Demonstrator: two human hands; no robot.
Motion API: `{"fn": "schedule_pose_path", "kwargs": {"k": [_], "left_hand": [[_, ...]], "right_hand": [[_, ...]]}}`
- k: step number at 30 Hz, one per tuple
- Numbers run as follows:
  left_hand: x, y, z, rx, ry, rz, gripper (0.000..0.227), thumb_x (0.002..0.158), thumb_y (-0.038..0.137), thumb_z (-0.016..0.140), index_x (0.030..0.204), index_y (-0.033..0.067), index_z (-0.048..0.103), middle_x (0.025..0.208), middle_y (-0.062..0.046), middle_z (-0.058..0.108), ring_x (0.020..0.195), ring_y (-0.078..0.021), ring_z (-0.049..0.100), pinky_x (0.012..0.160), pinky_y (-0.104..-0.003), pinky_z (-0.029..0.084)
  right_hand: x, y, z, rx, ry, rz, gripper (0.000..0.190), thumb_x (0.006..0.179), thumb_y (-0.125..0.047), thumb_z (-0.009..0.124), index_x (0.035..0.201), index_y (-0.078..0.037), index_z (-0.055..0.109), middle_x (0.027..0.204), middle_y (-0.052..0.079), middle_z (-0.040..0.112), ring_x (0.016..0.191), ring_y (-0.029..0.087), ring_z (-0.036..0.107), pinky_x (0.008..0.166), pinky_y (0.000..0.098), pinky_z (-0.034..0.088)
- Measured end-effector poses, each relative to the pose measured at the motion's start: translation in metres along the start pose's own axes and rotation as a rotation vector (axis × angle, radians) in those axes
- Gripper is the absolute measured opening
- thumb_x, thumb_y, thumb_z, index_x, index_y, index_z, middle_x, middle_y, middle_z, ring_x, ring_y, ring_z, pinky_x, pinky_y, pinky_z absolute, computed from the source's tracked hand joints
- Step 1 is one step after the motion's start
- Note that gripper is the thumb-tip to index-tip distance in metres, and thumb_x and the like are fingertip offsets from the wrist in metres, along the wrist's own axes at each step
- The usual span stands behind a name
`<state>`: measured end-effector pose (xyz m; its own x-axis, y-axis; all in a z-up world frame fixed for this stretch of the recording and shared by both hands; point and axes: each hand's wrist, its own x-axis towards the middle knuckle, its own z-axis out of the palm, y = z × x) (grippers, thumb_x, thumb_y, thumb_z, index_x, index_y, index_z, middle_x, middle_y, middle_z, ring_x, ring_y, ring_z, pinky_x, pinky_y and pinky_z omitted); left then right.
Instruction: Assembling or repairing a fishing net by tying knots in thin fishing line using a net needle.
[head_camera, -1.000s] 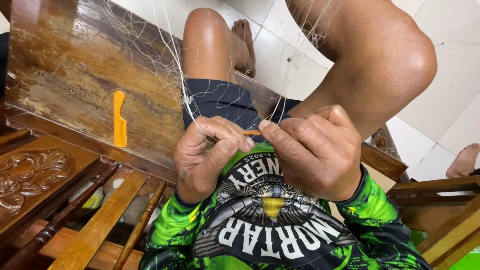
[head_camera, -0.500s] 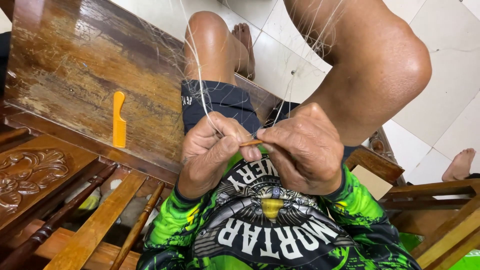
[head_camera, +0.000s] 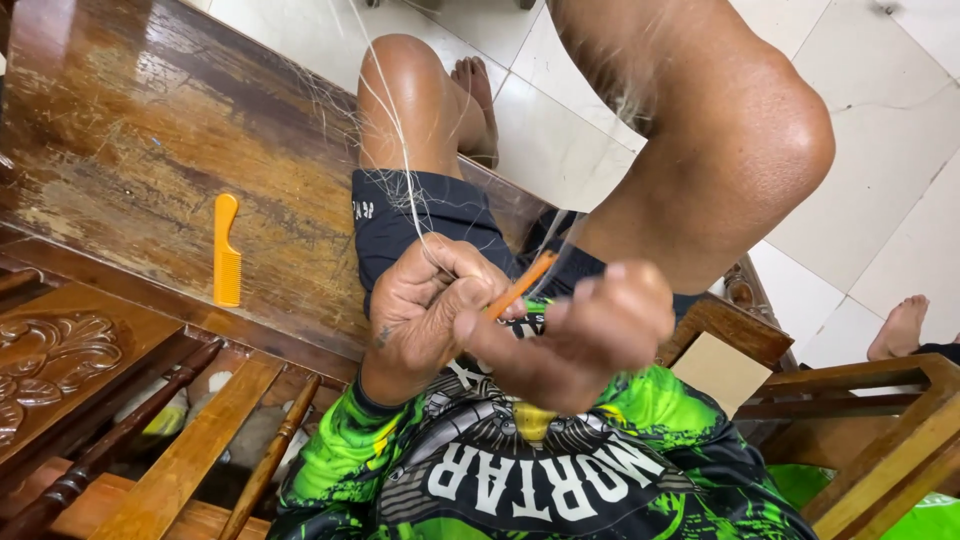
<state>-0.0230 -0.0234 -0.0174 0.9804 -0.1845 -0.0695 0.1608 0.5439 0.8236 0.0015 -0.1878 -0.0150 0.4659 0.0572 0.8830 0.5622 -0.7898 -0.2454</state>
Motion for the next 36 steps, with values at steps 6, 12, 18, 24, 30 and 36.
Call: {"fn": "schedule_pose_path", "kwargs": {"k": [6, 12, 18, 24, 30, 36], "left_hand": [[0.008, 0.018, 0.003, -0.044, -0.072, -0.014, 0.025, 0.128, 0.026, 0.07, 0.117, 0.0032, 0.067, 0.101, -0.017, 0.08, 0.099, -0.0313, 0.085, 0.098, -0.043, 0.075], [0.013, 0.015, -0.007, -0.064, -0.099, 0.028, 0.023, 0.128, 0.02, 0.071, 0.117, 0.0004, 0.066, 0.101, -0.019, 0.079, 0.098, -0.0334, 0.086, 0.095, -0.042, 0.076], [0.013, 0.02, -0.006, -0.03, -0.076, 0.008, 0.028, 0.125, 0.027, 0.075, 0.114, 0.002, 0.068, 0.1, -0.019, 0.08, 0.097, -0.0326, 0.087, 0.095, -0.042, 0.077], [0.009, 0.011, -0.016, -0.115, -0.172, 0.021, 0.025, 0.13, 0.022, 0.069, 0.128, -0.0026, 0.072, 0.112, -0.026, 0.083, 0.112, -0.0428, 0.089, 0.108, -0.056, 0.081], [0.008, 0.012, -0.011, 0.042, -0.179, 0.169, 0.007, 0.126, 0.0, 0.07, 0.127, 0.0049, 0.075, 0.124, -0.02, 0.085, 0.125, -0.0376, 0.09, 0.122, -0.051, 0.079], [0.01, 0.005, -0.01, 0.212, -0.084, 0.286, 0.018, 0.108, -0.003, 0.092, 0.118, 0.0046, 0.079, 0.117, -0.018, 0.089, 0.12, -0.0391, 0.093, 0.116, -0.051, 0.082]], "right_hand": [[-0.001, -0.072, -0.018, 0.472, 0.019, -0.057, 0.011, 0.113, -0.025, 0.081, 0.111, -0.033, 0.073, 0.112, -0.008, 0.082, 0.096, 0.017, 0.089, 0.123, 0.0491, 0.054], [0.005, -0.06, -0.059, 1.414, -0.823, 0.397, 0.024, 0.139, -0.028, 0.053, 0.128, -0.017, 0.071, 0.101, -0.002, 0.069, 0.082, 0.025, 0.064, 0.114, 0.0546, 0.058], [0.012, -0.038, -0.056, 1.776, -1.007, 0.783, 0.022, 0.14, -0.03, 0.061, 0.144, -0.015, 0.076, 0.127, 0.001, 0.082, 0.104, 0.03, 0.066, 0.117, 0.0481, 0.057], [0.013, -0.032, -0.062, 1.89, -1.095, 0.763, 0.02, 0.139, -0.031, 0.066, 0.146, -0.016, 0.076, 0.137, -0.001, 0.086, 0.111, 0.028, 0.079, 0.125, 0.0466, 0.058], [0.015, -0.022, -0.061, 2.205, -1.165, 0.875, 0.018, 0.142, -0.03, 0.067, 0.157, -0.022, 0.071, 0.141, -0.003, 0.081, 0.122, 0.029, 0.067, 0.116, 0.0485, 0.06], [0.026, -0.03, -0.056, 2.282, -1.095, 1.03, 0.021, 0.139, -0.039, 0.065, 0.145, -0.021, 0.074, 0.107, -0.003, 0.069, 0.1, 0.022, 0.059, 0.108, 0.0444, 0.051]]}}
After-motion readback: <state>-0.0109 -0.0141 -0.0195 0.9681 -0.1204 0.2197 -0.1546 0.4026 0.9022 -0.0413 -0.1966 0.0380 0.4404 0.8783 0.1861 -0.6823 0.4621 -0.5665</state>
